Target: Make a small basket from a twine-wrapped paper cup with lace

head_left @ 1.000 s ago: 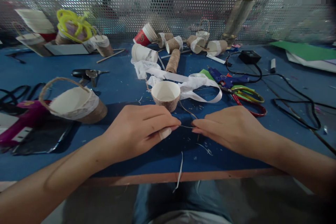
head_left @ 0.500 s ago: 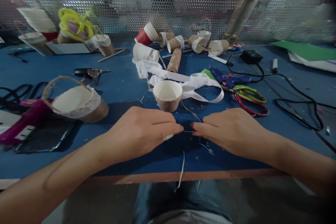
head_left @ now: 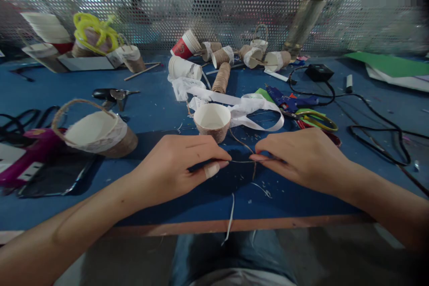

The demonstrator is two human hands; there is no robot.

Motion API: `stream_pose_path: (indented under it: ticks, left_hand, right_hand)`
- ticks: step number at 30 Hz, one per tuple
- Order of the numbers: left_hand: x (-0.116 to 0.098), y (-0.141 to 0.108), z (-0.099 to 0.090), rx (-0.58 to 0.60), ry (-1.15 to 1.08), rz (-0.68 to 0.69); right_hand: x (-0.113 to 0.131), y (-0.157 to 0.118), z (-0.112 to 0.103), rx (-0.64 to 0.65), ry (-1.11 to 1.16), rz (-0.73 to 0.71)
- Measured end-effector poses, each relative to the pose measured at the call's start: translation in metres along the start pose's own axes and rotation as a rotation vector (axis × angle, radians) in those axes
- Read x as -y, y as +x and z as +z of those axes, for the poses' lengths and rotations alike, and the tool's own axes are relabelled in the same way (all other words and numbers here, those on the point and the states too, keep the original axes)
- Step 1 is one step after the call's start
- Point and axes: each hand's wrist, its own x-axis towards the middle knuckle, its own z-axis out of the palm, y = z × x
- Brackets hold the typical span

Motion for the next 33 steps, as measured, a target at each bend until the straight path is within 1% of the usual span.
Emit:
stream_pose_path:
  ticks: [3,7,14,17,20,26,33]
  left_hand:
    - [0.0,0.001,0.0,-0.019,-0.041,-0.011]
    - [0.001,0.001,0.0,-0.011,-0.065,-0.015]
    - [0.003,-0.003,-0.001,0.004,-0.014,-0.025]
    - [0.004,-0.004,0.0,0.016,-0.017,-0.009]
    - [0.006,-0.004,0.001,0.019,-0.012,0.014]
    - [0.005,-0.004,0.003,0.017,-0.011,-0.001]
    - [0.003,-0.002,0.002,0.006,0.049,0.032]
  right_hand:
    - [0.002,0.0,0.0,0.016,0.009,0.008]
    - [0.002,-0.002,-0.001,0.012,0.014,0.005]
    - [0.001,-0.001,-0.001,-0.015,0.037,0.026]
    - [0.002,0.0,0.001,-0.038,0.052,0.021]
    - [0.003,0.0,0.002,-0.023,0.056,0.015]
    - [0.006,0.001,0.0,-0.011,0.076,0.015]
    - [0.011,0.0,-0.001,0.013,0.18,0.114]
